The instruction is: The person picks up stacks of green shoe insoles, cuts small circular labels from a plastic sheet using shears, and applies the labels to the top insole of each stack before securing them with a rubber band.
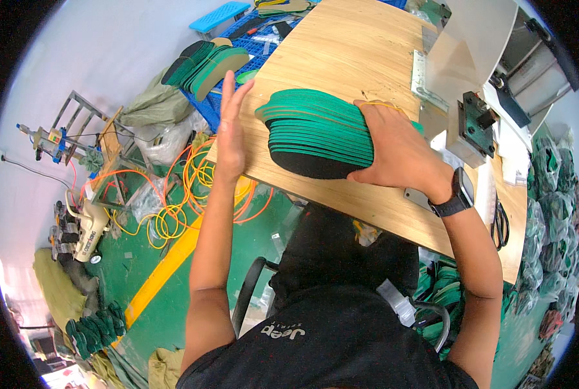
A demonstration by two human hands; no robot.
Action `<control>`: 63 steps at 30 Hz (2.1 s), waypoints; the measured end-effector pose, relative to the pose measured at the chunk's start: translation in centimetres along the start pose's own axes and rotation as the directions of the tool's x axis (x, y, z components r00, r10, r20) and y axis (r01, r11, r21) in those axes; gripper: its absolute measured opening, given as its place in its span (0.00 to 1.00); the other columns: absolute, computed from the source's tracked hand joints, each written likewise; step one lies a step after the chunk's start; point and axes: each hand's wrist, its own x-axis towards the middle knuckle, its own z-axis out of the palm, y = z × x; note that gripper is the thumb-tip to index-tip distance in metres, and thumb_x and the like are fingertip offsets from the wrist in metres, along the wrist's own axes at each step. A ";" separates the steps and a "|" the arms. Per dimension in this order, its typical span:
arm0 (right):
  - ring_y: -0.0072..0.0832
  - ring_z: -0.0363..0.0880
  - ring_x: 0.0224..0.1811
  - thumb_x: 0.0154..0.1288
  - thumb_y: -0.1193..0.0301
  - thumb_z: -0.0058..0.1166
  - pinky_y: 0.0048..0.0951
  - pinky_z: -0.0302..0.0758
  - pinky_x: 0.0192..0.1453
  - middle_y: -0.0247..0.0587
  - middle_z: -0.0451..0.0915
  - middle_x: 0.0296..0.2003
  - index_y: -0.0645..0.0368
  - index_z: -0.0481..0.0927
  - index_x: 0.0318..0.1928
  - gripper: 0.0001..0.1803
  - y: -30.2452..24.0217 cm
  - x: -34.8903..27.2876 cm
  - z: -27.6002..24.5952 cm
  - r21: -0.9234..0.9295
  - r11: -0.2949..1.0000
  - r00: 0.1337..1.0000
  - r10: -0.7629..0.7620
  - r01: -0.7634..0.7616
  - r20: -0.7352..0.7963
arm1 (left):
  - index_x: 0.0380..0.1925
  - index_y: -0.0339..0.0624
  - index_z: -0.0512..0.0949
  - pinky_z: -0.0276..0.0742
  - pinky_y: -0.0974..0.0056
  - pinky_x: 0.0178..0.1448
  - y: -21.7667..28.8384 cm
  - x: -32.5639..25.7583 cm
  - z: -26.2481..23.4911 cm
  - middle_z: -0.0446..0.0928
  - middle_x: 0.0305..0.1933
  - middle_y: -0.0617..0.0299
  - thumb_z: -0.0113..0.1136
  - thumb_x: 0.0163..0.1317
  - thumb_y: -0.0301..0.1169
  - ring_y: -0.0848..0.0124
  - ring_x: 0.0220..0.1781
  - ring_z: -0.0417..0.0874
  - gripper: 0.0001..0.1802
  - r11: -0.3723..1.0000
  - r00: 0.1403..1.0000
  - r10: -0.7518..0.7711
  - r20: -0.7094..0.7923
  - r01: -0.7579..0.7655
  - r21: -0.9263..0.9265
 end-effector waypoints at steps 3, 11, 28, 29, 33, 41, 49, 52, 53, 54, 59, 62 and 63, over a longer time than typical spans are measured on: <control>0.52 0.64 0.60 0.36 0.57 0.73 0.40 0.62 0.64 0.61 0.67 0.55 0.69 0.58 0.63 0.55 0.1 0.1 1.4 0.071 0.997 1.000 0.000 -0.001 0.019 | 0.63 0.39 0.64 0.41 0.54 0.74 -1.3 -0.3 0.0 0.55 0.70 0.47 0.30 0.65 0.58 0.55 0.74 0.49 0.38 0.987 0.957 0.020 0.291 -0.066 0.147; 0.52 0.65 0.60 0.36 0.57 0.73 0.39 0.62 0.64 0.63 0.68 0.54 0.69 0.58 0.62 0.55 0.1 1.0 1.3 0.087 0.985 0.987 -0.144 0.150 -0.073 | 0.62 0.40 0.64 0.54 0.54 0.70 0.1 -0.4 -0.4 0.63 0.62 0.48 0.65 0.35 0.61 0.55 0.67 0.61 0.55 0.977 0.917 -0.015 0.399 -0.072 0.202; 0.49 0.68 0.59 0.34 0.55 0.73 0.39 0.66 0.62 0.58 0.68 0.54 0.65 0.56 0.64 0.58 -9.4 -9.5 -4.3 0.799 0.519 0.818 -0.571 0.303 0.061 | 0.40 0.38 0.81 0.74 0.59 0.51 13.2 -2.0 4.4 0.77 0.44 0.50 0.54 0.61 0.27 0.59 0.46 0.79 0.10 0.800 0.633 0.358 0.686 0.170 -0.575; 0.48 0.68 0.59 0.34 0.56 0.73 0.39 0.66 0.62 0.58 0.68 0.54 0.65 0.55 0.64 0.58 -9.2 -10.2 -4.2 0.824 0.475 0.814 -0.580 0.308 0.031 | 0.40 0.38 0.81 0.74 0.59 0.50 14.1 -2.5 5.1 0.77 0.44 0.50 0.54 0.61 0.26 0.58 0.46 0.79 0.10 0.757 0.624 0.365 0.691 0.233 -0.610; 0.48 0.68 0.60 0.35 0.57 0.73 0.39 0.66 0.61 0.58 0.68 0.56 0.64 0.52 0.66 0.60 -7.0 -13.5 -3.7 0.907 0.364 0.868 -0.496 0.213 -0.005 | 0.33 0.34 0.81 0.75 0.59 0.49 14.1 -3.1 7.7 0.79 0.42 0.48 0.59 0.53 0.21 0.56 0.44 0.80 0.07 0.728 0.638 0.324 0.699 0.304 -0.615; 0.50 0.63 0.61 0.33 0.60 0.73 0.43 0.62 0.62 0.56 0.67 0.54 0.63 0.58 0.62 0.54 -5.0 -19.5 -3.6 0.809 0.542 0.973 -0.160 0.229 -0.169 | 0.30 0.31 0.75 0.74 0.65 0.36 16.9 -3.6 14.2 0.78 0.31 0.53 0.53 0.60 0.24 0.64 0.30 0.78 0.05 0.659 0.844 0.006 0.537 0.400 -0.637; 0.48 0.70 0.55 0.29 0.63 0.73 0.39 0.68 0.58 0.54 0.71 0.49 0.63 0.63 0.59 0.51 -2.5 -27.4 -5.7 0.354 0.908 0.839 0.365 -0.226 -0.403 | 0.29 0.38 0.78 0.63 0.76 0.28 14.7 3.1 14.2 0.74 0.26 0.72 0.61 0.60 0.29 0.86 0.26 0.68 0.06 0.971 0.318 -0.058 0.946 0.238 -0.021; 0.47 0.73 0.52 0.31 0.64 0.73 0.37 0.70 0.57 0.54 0.73 0.47 0.65 0.64 0.58 0.49 -1.4 -28.5 -5.2 0.329 0.888 0.732 0.453 -0.322 -0.508 | 0.29 0.37 0.79 0.67 0.74 0.30 17.1 0.8 18.6 0.76 0.26 0.68 0.59 0.61 0.29 0.82 0.27 0.72 0.06 0.954 0.556 0.019 0.831 0.238 -0.180; 0.47 0.74 0.52 0.32 0.64 0.73 0.37 0.70 0.57 0.55 0.73 0.47 0.65 0.64 0.58 0.49 -1.3 -29.0 -4.7 0.340 0.865 0.680 0.501 -0.370 -0.536 | 0.27 0.36 0.78 0.69 0.73 0.33 18.4 0.3 19.2 0.76 0.27 0.66 0.58 0.60 0.26 0.80 0.29 0.74 0.05 0.964 0.574 0.096 0.813 0.151 -0.221; 0.47 0.74 0.52 0.32 0.64 0.73 0.37 0.69 0.57 0.55 0.73 0.47 0.65 0.65 0.58 0.48 -1.1 -29.5 -4.5 0.353 0.839 0.622 0.544 -0.415 -0.563 | 0.25 0.35 0.77 0.71 0.72 0.37 20.0 -0.1 19.7 0.77 0.27 0.64 0.57 0.59 0.24 0.77 0.31 0.75 0.05 0.964 0.586 0.175 0.791 0.063 -0.260; 0.36 0.74 0.54 0.33 0.62 0.74 0.33 0.68 0.60 0.52 0.75 0.50 0.68 0.67 0.56 0.47 -0.8 -31.5 -4.3 0.648 0.688 0.347 0.725 -0.327 -0.595 | 0.25 0.41 0.79 0.67 0.64 0.26 23.1 -3.2 21.6 0.73 0.20 0.61 0.63 0.51 0.25 0.66 0.21 0.74 0.02 0.897 0.429 0.441 0.788 -0.203 -0.392; 0.33 0.72 0.55 0.34 0.69 0.73 0.31 0.65 0.62 0.47 0.73 0.52 0.68 0.65 0.60 0.48 -1.4 -31.7 -4.6 0.634 0.717 0.289 0.697 -0.291 -0.656 | 0.25 0.44 0.75 0.65 0.60 0.26 22.8 -6.1 23.2 0.68 0.17 0.62 0.64 0.48 0.27 0.61 0.20 0.71 0.06 0.845 0.372 0.533 0.760 -0.198 -0.496; 0.34 0.71 0.56 0.35 0.65 0.75 0.32 0.65 0.62 0.48 0.72 0.53 0.68 0.64 0.60 0.49 -1.6 -31.5 -4.7 0.711 0.687 0.240 0.723 -0.152 -0.647 | 0.25 0.45 0.75 0.66 0.62 0.26 22.4 -7.4 23.6 0.68 0.17 0.63 0.65 0.47 0.28 0.62 0.20 0.72 0.08 0.868 0.351 0.496 0.794 -0.196 -0.456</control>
